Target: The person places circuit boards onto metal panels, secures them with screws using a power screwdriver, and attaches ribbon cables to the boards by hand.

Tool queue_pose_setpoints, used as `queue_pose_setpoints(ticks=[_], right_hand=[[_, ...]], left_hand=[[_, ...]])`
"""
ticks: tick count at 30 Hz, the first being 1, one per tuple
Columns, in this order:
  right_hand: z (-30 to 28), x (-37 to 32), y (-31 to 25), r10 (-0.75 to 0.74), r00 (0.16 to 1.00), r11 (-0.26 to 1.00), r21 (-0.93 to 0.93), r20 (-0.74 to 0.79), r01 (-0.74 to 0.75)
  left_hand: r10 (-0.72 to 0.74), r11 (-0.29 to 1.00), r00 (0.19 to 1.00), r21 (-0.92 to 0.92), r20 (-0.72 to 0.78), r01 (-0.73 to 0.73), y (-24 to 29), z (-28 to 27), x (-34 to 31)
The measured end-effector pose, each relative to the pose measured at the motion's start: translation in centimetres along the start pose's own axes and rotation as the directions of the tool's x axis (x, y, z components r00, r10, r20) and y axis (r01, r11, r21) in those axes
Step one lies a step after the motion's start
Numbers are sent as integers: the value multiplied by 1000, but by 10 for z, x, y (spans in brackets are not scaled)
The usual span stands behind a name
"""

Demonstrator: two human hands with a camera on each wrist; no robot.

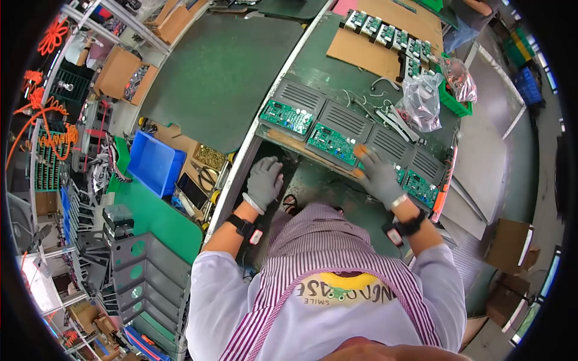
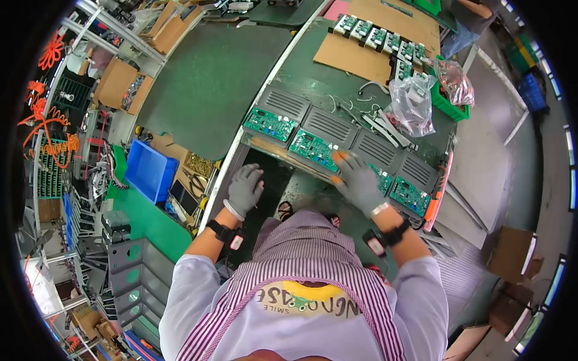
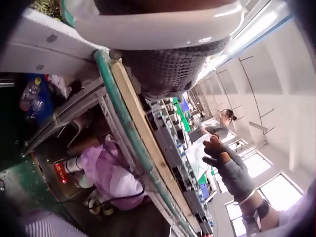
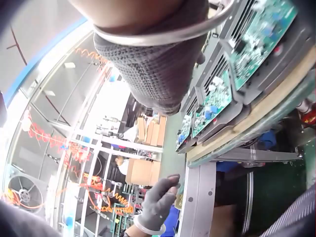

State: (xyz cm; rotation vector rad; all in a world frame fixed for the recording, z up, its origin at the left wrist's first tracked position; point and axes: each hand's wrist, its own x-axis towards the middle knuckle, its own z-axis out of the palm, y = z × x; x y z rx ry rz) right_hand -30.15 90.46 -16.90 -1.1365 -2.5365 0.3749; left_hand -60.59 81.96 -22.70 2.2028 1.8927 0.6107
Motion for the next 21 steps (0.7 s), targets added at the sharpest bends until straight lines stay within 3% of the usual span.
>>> queue_pose_setpoints(ticks=[5, 8, 11, 12, 15, 17, 19, 21], right_hand=[[61, 93, -22, 205, 935, 951, -286, 291, -120], [83, 123, -44, 142, 949, 960, -273, 283, -62], [110, 139, -42, 206, 930, 937, -335, 305, -98], [120, 135, -36, 194, 947, 957, -263, 255, -125], [124, 131, -44, 208, 945, 931, -347, 253, -112], [125, 136, -50, 247, 930, 910, -395, 270, -127], [129, 136, -50, 253, 931, 896, -427, 265, -122], [131, 135, -48, 219, 945, 892, -443, 242, -93]], left_hand=[[-68, 996, 997, -65, -39, 65, -54, -21, 15], [-88, 993, 996, -80, 15, 89, -80, -26, 14], [-62, 993, 997, -102, 39, 66, -98, -26, 5], [-64, 992, 997, -109, 50, 69, -101, -27, 1], [-148, 962, 984, -216, 101, 167, -117, -16, -27], [-105, 976, 985, -177, 134, 128, -117, -20, -43], [-52, 990, 997, -128, 55, 59, -116, -19, -54], [-89, 980, 993, -175, 71, 100, -119, -18, -62]])
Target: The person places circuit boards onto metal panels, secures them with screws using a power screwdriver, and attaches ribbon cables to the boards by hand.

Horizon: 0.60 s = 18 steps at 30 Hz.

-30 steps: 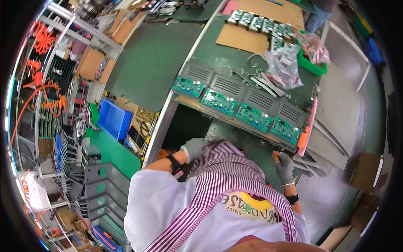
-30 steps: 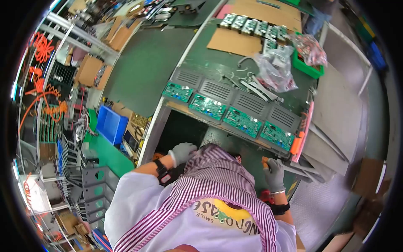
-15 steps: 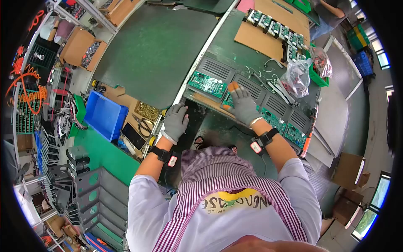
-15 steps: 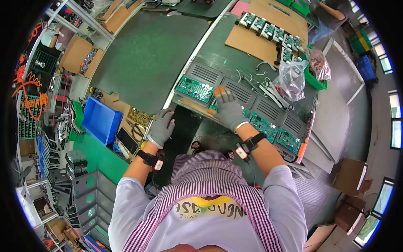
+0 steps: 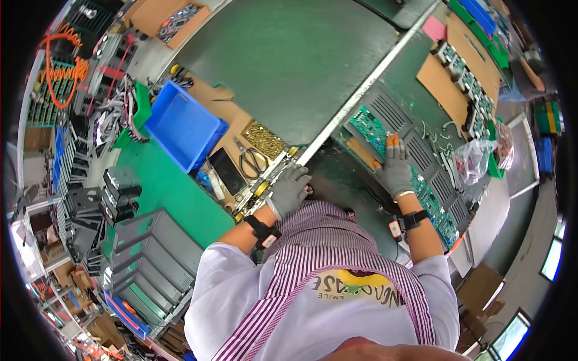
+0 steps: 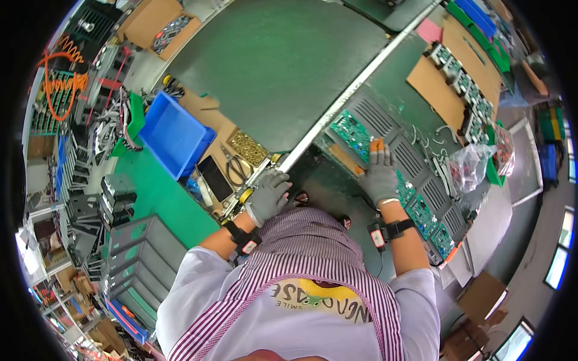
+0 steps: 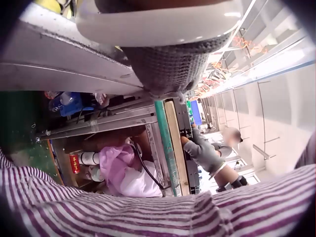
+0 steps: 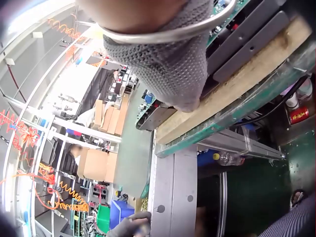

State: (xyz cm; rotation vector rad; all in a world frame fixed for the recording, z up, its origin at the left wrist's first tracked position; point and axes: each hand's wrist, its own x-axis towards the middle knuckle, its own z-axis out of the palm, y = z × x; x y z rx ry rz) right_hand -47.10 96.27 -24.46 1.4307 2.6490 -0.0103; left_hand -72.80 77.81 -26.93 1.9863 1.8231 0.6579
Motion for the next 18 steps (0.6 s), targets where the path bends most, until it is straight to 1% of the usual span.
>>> queue_pose_setpoints(ticks=[1, 4, 6, 7, 8, 9, 10, 12, 13, 15, 16, 17, 18], right_hand=[[-4, 0, -1, -6, 1000, 1000, 7, 10, 6], [-8, -2, 1, -42, 998, 995, 91, -56, 47], [-19, -5, 1, -9, 998, 980, 197, -66, 22], [-26, -7, -1, 12, 997, 966, 257, -77, 9], [-32, -10, -3, 10, 982, 953, 298, -187, 47], [-37, -12, -8, 15, 957, 936, 342, -288, 89], [-43, -14, -18, -39, 946, 927, 341, -321, 154], [-52, -20, -34, -116, 914, 909, 330, -388, 255], [-43, -22, -39, -245, 858, 865, 299, -451, 404], [-21, -30, -39, -469, 695, 731, 202, -545, 652], [-31, -34, -46, -532, 756, 690, 323, -381, 648], [-45, -35, -64, -592, 780, 655, 441, -204, 613], [-52, -37, -79, -645, 764, 629, 552, -22, 547]], left_hand=[[-27, 999, 1000, -25, -17, 26, -2, -2, -3], [-80, 993, 996, -89, -24, 78, -11, -7, -6], [-137, 983, 990, -124, -23, 133, -15, -13, -8], [-102, 990, 994, -107, -43, 97, -18, -15, -9], [-77, 991, 992, -119, -99, 65, -21, -15, -11], [-139, 984, 989, -117, -44, 134, -17, -21, -13], [-198, 973, 980, -120, 17, 198, -11, -27, -16], [-220, 959, 956, -134, 194, 248, 0, -29, -29], [-267, 950, 905, -66, 332, 305, 14, -39, -35], [-375, 898, 840, -73, 392, 435, 15, -6, -75], [-429, 859, 783, -65, 451, 508, 5, 22, -106], [-519, 787, 694, -38, 498, 616, 16, 7, -128], [-544, 723, 361, 206, 757, 659, 33, -25, -131]])
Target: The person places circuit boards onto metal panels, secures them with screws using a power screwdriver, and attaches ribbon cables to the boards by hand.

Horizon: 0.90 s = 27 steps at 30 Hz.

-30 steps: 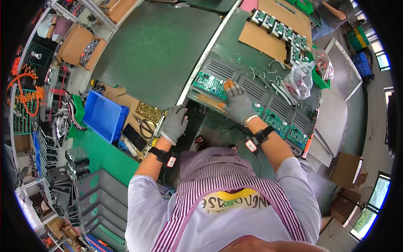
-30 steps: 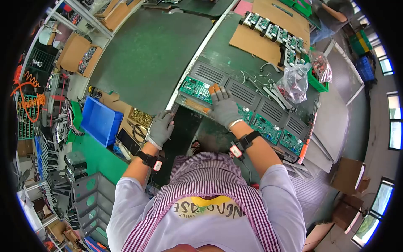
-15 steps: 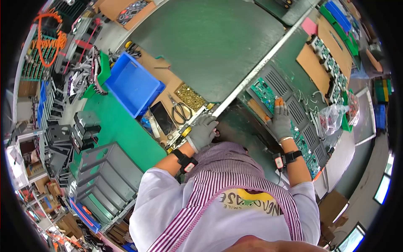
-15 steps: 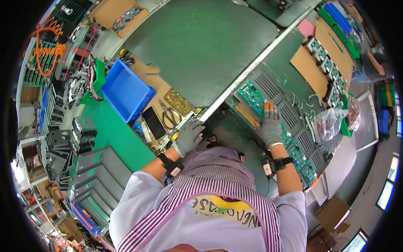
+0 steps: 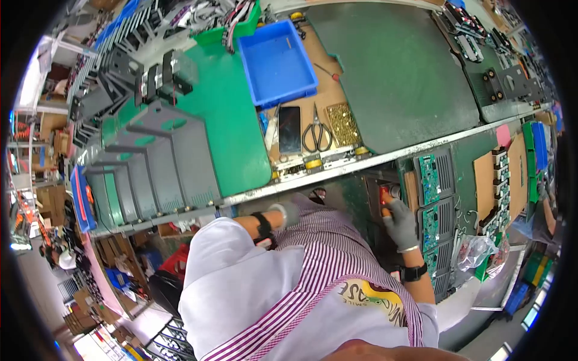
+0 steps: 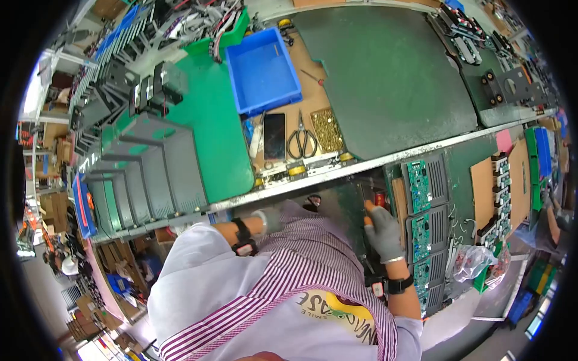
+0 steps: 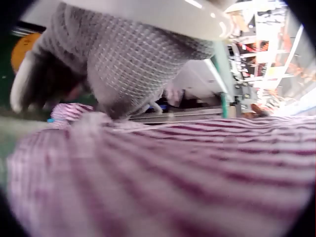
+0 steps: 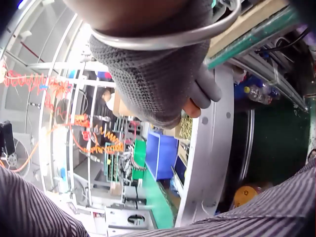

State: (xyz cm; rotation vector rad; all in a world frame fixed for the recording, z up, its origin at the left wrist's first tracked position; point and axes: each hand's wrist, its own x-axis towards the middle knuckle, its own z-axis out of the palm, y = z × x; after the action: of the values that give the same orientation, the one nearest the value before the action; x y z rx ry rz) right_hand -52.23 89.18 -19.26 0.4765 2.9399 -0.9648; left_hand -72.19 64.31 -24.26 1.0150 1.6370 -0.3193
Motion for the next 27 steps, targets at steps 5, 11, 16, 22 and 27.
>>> queue_pose_setpoints(ticks=[5, 11, 16, 22, 27], right_hand=[[34, 1, -20, -200, 962, 977, -39, 186, 211], [75, 1, -72, -339, 764, 914, -1, 549, 406], [131, -13, -108, -592, 517, 768, 236, 619, 596], [159, -16, -154, -459, 251, 740, 211, 852, 638], [184, -20, -155, -442, 185, 741, 241, 878, 627]], left_hand=[[173, 944, 980, -268, -95, -192, -65, 174, 51], [-128, 146, 953, -945, 276, 293, -34, 217, 47], [-97, 83, 949, -948, 300, 309, -34, 253, 67], [-186, 204, 975, -966, 121, 159, -22, 285, 78], [-209, 534, 946, -840, -247, -101, -34, 345, 107]])
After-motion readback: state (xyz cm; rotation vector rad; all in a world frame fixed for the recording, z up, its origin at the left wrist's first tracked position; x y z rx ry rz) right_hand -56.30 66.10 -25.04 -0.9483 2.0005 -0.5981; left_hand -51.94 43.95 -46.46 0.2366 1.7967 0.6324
